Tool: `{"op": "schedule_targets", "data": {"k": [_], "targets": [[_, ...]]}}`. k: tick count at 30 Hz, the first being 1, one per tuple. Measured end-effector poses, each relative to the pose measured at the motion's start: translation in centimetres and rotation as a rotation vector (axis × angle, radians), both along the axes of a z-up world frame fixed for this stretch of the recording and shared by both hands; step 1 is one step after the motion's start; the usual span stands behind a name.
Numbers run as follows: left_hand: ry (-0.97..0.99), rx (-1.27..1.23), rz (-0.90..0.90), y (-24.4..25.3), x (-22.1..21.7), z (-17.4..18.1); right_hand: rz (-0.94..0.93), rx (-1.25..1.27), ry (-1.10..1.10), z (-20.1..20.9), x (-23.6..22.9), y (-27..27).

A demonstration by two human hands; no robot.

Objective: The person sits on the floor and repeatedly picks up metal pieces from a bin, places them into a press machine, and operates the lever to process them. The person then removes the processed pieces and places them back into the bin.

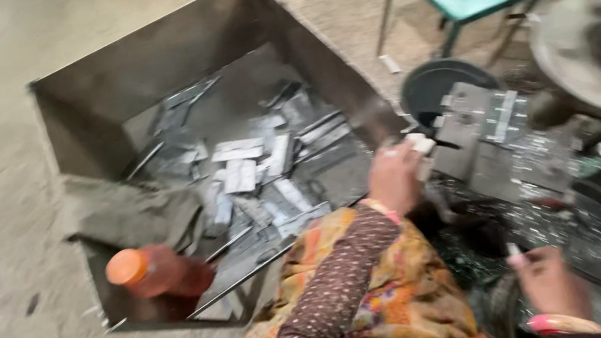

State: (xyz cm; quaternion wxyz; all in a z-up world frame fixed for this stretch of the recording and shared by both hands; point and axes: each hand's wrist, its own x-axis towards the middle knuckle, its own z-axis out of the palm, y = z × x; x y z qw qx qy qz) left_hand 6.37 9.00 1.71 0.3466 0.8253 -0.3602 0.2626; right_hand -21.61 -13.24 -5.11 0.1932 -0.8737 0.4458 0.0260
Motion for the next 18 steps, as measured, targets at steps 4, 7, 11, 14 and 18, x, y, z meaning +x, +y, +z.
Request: {"op": "schedule_targets", "data": {"k": [4,7,11,14,18], "targets": [[0.223,-0.08,0.226,10.4,6.5,-5.0,0.169,-0.252,-0.389,4.8,0.8,-1.2],[0.212,0.147,0.517,15.0,11.3,-12.7,0.216,-0.333,-0.412,4.6,0.9,-1.8],[0.399,0.433,0.589,17.4,15.7,-20.6,0.075,-0.259,-0.399,4.7,0.7,-1.0],[0.471,0.252,0.57,17.6,16.4,-21.4,0.128,-0.369,-0.323,6.4,1.2,0.0],[0.543,0.045,0.507,18.3,14.1,-13.8,0.141,-0.251,-0.403,8.5,1.8,2.1]]}}
